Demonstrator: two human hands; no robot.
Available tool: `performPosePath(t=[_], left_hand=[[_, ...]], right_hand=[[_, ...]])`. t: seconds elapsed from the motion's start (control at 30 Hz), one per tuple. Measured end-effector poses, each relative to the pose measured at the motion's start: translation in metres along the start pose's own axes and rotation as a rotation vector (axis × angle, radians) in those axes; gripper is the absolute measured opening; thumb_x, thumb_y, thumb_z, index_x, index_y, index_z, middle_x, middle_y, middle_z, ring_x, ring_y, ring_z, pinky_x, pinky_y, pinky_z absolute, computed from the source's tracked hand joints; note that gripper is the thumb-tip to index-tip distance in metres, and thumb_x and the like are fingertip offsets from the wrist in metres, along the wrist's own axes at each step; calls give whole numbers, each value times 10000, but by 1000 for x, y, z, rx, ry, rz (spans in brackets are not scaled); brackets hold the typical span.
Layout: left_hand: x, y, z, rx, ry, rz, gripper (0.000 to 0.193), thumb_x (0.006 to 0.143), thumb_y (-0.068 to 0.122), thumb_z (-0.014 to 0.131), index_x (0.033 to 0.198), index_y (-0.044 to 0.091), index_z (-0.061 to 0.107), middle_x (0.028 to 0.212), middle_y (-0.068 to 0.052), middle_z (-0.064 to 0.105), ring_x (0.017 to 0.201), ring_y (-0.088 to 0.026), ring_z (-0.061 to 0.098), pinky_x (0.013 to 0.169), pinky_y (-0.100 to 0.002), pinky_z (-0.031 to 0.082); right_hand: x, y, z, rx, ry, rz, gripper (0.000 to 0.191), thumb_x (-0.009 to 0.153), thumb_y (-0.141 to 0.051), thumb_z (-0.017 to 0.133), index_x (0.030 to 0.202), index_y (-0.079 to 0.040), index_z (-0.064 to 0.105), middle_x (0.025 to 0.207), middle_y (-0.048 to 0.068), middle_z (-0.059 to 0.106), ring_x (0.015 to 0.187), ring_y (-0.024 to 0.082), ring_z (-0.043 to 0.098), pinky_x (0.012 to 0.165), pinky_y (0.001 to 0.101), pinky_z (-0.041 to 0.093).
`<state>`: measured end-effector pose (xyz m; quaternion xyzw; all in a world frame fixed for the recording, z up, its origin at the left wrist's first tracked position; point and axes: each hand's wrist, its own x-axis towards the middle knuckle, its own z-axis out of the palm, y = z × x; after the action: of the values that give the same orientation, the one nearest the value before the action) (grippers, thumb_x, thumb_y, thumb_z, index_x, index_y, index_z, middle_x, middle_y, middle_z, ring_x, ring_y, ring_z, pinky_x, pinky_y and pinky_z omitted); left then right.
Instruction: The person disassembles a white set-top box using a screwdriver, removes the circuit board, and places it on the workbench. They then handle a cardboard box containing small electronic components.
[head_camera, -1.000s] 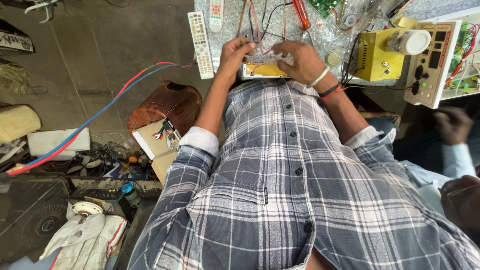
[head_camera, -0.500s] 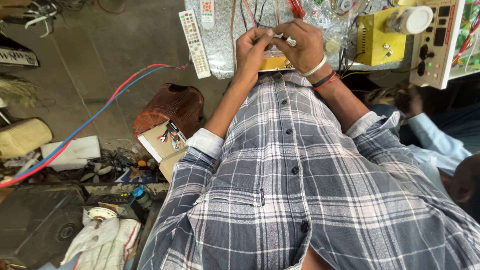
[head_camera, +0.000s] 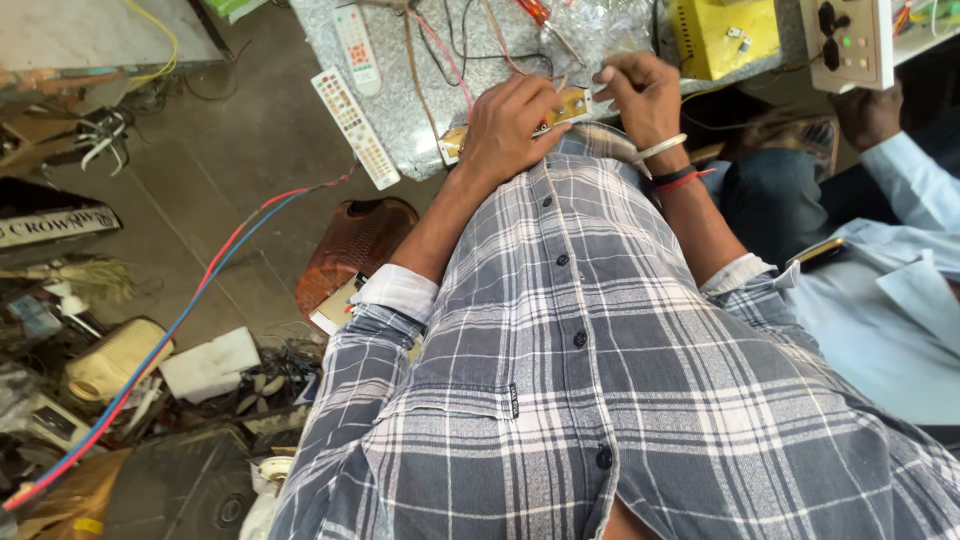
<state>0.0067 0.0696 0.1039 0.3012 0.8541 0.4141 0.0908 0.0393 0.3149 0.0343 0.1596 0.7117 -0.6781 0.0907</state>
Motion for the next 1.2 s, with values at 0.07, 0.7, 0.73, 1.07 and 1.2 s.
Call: performPosePath(t=[0.07,0.7,0.73,1.07,1.2], left_hand=[[2,-1,2,107,-7,77,494,769,273,856,1161,31,677,1138,-119,661,1080,-295,606,900,-435,480],[14,-29,37,-89,-143,19,621,822,140,822,1402,147,601,1288,-134,672,1095,-357,690,932,-453,559],[17,-28,37,-86,-167,-29,616,810,133,820,1386,149,602,1291,-139,674,1078,-360,697,924,-460,558],[31,-17,48,-4,-318,-188,533,788,93,819,1242,100,539,1117,-160,722,990,-401,709,836,-519,545],[32,-19,51,-42,-254,-221,535,759,77,819,1216,97,542,1119,-170,717,940,-409,716,804,-512,557]], right_hand=[[-11,15,-2,71,-13,107,156,993,-69,725,1110,35,731,965,76,763,836,130,755,721,248,618],[-16,10,3,-79,-92,63,173,945,-59,805,1097,19,781,960,87,777,816,86,696,712,223,558],[-16,10,4,-46,-77,75,174,947,-61,804,1102,15,779,964,81,778,823,88,701,722,223,567],[-26,2,-1,30,-21,163,209,906,-27,757,1104,37,756,980,93,772,869,118,740,805,255,626],[-27,-8,5,-87,-5,43,213,878,-17,792,1073,35,728,980,92,771,886,120,736,802,255,607]])
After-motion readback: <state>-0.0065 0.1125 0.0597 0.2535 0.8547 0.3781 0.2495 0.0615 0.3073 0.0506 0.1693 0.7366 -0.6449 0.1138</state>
